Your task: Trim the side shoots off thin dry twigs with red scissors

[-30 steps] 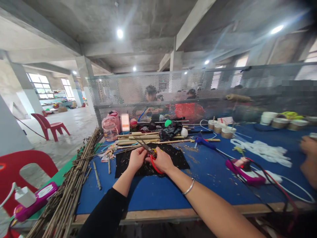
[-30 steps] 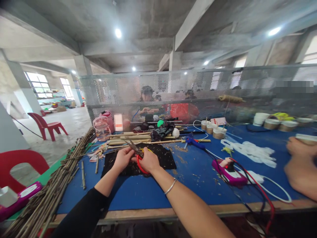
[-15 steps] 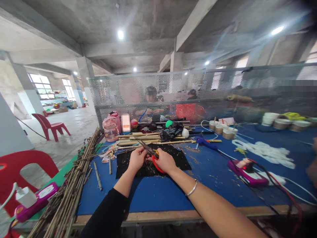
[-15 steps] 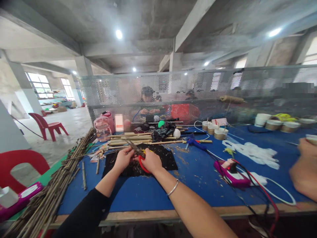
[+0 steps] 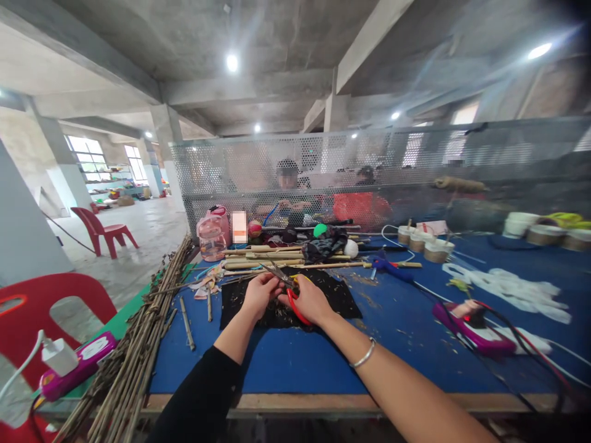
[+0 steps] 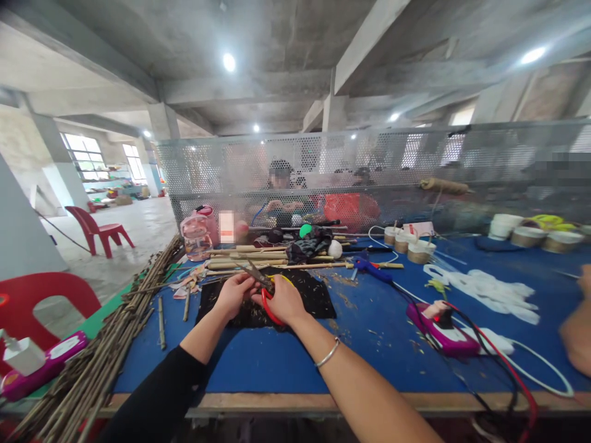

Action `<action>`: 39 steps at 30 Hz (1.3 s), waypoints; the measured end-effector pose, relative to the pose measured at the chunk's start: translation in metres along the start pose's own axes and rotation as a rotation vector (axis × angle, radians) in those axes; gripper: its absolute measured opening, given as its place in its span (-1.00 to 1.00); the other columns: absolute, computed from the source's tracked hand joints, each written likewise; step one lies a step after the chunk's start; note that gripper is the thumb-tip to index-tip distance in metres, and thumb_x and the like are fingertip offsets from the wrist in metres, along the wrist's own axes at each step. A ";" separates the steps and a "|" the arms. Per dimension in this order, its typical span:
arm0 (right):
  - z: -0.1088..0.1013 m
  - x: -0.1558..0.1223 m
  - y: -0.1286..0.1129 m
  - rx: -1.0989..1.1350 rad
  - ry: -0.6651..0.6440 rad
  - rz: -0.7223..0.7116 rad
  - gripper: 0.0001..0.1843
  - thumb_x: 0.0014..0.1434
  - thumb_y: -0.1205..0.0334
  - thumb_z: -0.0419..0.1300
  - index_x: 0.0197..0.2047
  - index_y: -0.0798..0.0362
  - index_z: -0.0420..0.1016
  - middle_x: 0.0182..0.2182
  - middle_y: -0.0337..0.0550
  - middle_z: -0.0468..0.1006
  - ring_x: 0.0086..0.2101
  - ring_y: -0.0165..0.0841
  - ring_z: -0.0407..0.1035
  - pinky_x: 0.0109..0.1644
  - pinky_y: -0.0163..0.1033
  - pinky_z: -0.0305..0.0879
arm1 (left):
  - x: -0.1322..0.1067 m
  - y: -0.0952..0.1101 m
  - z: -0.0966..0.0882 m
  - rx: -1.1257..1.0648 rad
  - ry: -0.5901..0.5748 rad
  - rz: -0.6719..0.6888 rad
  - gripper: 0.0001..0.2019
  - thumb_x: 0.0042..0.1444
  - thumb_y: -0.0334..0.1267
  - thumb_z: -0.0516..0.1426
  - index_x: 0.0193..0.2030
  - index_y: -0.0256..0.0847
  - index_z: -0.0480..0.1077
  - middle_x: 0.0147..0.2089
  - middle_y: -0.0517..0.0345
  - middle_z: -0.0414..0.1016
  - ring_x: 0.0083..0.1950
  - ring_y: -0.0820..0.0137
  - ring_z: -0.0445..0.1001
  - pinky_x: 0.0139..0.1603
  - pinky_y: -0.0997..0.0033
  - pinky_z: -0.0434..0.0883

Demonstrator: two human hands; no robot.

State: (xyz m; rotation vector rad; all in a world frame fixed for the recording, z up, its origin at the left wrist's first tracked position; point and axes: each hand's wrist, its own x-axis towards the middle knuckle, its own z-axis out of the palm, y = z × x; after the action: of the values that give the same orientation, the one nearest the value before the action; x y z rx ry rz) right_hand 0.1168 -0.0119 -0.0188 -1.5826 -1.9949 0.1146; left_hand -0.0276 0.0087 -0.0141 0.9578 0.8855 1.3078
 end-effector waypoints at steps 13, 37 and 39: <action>-0.005 0.003 -0.004 -0.104 -0.015 0.009 -0.46 0.00 -0.25 0.06 -0.21 0.08 0.26 -0.29 -0.03 0.48 -0.26 -0.22 0.40 -0.27 -0.26 0.17 | -0.002 -0.005 0.003 0.071 -0.028 0.070 -0.78 -0.22 -0.25 0.26 -0.41 -0.32 0.42 -0.49 0.13 0.48 -0.49 0.47 0.42 -0.51 0.55 0.32; -0.002 0.002 -0.003 -0.081 -0.046 0.017 -0.44 -0.01 -0.30 0.03 -0.24 0.05 0.24 -0.28 -0.04 0.50 -0.24 -0.21 0.41 -0.31 -0.28 0.16 | -0.003 -0.006 0.000 0.078 0.029 0.042 -0.83 -0.13 -0.28 0.22 -0.36 -0.32 0.48 -0.42 0.08 0.51 -0.47 0.46 0.43 -0.55 0.56 0.33; -0.003 0.002 -0.004 -0.086 -0.058 0.044 -0.46 0.02 -0.29 0.02 -0.22 0.04 0.24 -0.30 -0.04 0.51 -0.26 -0.21 0.42 -0.31 -0.27 0.15 | -0.003 -0.005 0.001 0.037 0.019 0.044 -0.81 -0.15 -0.28 0.24 -0.34 -0.31 0.49 -0.39 0.08 0.52 -0.44 0.46 0.44 -0.50 0.55 0.36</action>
State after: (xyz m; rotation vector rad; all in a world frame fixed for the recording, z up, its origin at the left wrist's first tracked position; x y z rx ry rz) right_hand 0.1143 -0.0119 -0.0140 -1.6956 -2.0339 0.0945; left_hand -0.0253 0.0058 -0.0188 1.0005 0.9101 1.3441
